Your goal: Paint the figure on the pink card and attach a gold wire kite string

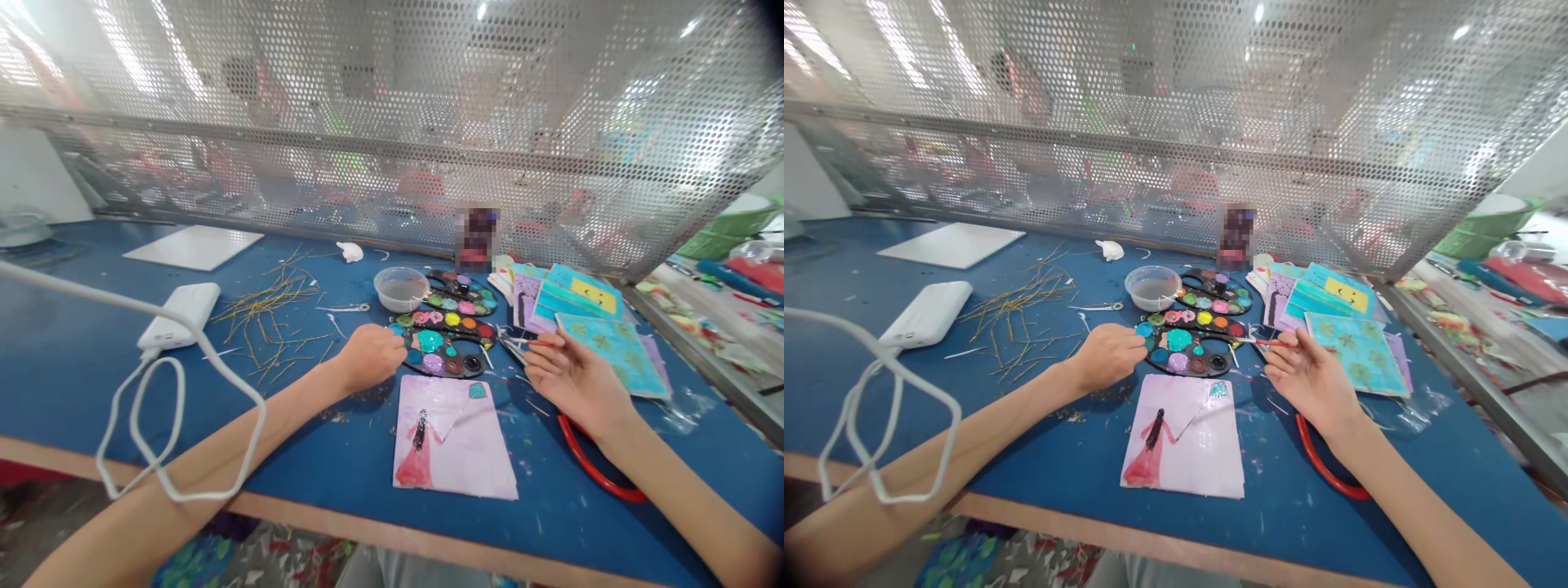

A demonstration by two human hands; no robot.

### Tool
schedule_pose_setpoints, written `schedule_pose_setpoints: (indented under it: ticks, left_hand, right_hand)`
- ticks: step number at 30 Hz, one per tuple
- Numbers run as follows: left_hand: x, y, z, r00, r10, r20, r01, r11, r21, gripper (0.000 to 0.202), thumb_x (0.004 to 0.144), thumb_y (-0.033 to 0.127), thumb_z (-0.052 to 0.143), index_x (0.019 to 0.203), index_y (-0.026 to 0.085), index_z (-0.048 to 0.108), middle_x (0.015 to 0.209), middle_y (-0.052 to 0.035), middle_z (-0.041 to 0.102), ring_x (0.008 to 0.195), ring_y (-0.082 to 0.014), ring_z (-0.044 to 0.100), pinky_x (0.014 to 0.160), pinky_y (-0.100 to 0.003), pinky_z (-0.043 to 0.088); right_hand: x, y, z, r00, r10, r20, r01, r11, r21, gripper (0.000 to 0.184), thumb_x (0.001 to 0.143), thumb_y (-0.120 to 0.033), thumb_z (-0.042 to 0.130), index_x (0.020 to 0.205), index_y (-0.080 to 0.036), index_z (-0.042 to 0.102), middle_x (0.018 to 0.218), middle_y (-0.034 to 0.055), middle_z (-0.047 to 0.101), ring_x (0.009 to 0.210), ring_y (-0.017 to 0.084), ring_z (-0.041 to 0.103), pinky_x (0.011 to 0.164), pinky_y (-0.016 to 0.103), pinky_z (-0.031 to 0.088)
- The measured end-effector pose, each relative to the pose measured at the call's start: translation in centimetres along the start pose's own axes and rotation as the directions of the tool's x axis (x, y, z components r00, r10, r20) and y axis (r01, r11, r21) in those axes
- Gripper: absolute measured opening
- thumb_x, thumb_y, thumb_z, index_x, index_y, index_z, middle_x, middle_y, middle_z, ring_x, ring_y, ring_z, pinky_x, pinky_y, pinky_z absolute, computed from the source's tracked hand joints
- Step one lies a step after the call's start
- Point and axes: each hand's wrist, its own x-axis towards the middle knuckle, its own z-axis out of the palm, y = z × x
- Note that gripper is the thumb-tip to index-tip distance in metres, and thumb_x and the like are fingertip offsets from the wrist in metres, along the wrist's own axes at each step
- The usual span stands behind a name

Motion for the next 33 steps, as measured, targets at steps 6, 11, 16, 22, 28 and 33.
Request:
schedule_pose_setpoints:
  ticks: [6, 11, 16, 22, 28, 33]
  left_hand:
    - [-0.3, 0.0, 0.6, 0.996, -0.025, 0.083, 0.027, 0.999, -0.027, 0.032, 0.084, 0.002, 0.043, 0.059, 0.017, 0.058, 0.057, -0.0040, 0.055, 0.054, -0.0147, 0.049, 0.053, -0.031, 0.028]
    - [-0.2, -0.1, 0.4, 0.996, -0.044, 0.072, 0.046, 0.998, -0.036, 0.029, 0.081, 0.002, 0.043, 0.062, 0.018, 0.059, 0.057, -0.0039, 0.054, 0.055, -0.0151, 0.049, 0.053, -0.030, 0.029]
    - [-0.1, -0.7, -0.4, 0.991, -0.089, -0.103, 0.086, 0.996, -0.037, 0.032, 0.083, 0.003, 0.041, 0.057, 0.018, 0.054, 0.056, -0.0018, 0.053, 0.055, -0.0143, 0.046, 0.053, -0.031, 0.027]
    - [0.0, -0.6, -0.5, 0.993, -0.111, -0.041, 0.110, 0.994, -0.023, 0.034, 0.084, 0.004, 0.039, 0.058, 0.019, 0.055, 0.057, -0.0011, 0.053, 0.057, -0.0145, 0.047, 0.055, -0.031, 0.028]
    - [0.2, -0.3, -0.5, 0.991, -0.083, -0.106, 0.080, 0.996, -0.033, 0.033, 0.082, 0.002, 0.039, 0.057, 0.019, 0.051, 0.056, -0.0005, 0.053, 0.054, -0.0142, 0.045, 0.054, -0.030, 0.028]
    - [0.6, -0.3, -0.7, 0.982, -0.062, -0.179, 0.057, 0.998, -0.032, 0.032, 0.079, 0.000, 0.040, 0.055, 0.019, 0.048, 0.054, 0.0000, 0.051, 0.052, -0.0141, 0.043, 0.053, -0.030, 0.028]
  right_hand:
    - [0.0, -0.1, -0.3, 1.000, 0.001, 0.023, 0.000, 1.000, -0.015, 0.026, 0.098, -0.026, 0.051, 0.072, -0.023, 0.047, 0.055, -0.0047, 0.037, 0.047, 0.009, 0.040, 0.044, 0.019, 0.045]
    - [0.1, -0.1, -0.5, 1.000, -0.007, 0.029, 0.007, 1.000, -0.023, 0.025, 0.097, -0.026, 0.051, 0.073, -0.023, 0.046, 0.055, -0.0047, 0.037, 0.047, 0.009, 0.040, 0.045, 0.019, 0.045]
    - [0.1, -0.1, -0.3, 1.000, -0.007, 0.016, 0.007, 1.000, 0.004, 0.026, 0.099, -0.026, 0.049, 0.073, -0.022, 0.047, 0.055, -0.0050, 0.037, 0.047, 0.008, 0.040, 0.044, 0.019, 0.045]
    - [0.1, -0.1, -0.2, 1.000, 0.003, 0.016, -0.003, 1.000, 0.006, 0.026, 0.099, -0.027, 0.049, 0.073, -0.022, 0.047, 0.056, -0.0052, 0.036, 0.047, 0.008, 0.041, 0.045, 0.019, 0.046]
    - [0.1, -0.1, -0.2, 1.000, 0.003, 0.016, -0.004, 1.000, 0.014, 0.029, 0.101, -0.028, 0.044, 0.073, -0.022, 0.047, 0.055, -0.0048, 0.037, 0.047, 0.008, 0.042, 0.045, 0.019, 0.045]
    - [0.1, -0.3, -0.2, 0.999, 0.009, 0.041, -0.008, 1.000, -0.013, 0.026, 0.099, -0.028, 0.050, 0.074, -0.022, 0.047, 0.055, -0.0052, 0.039, 0.048, 0.008, 0.043, 0.048, 0.019, 0.044]
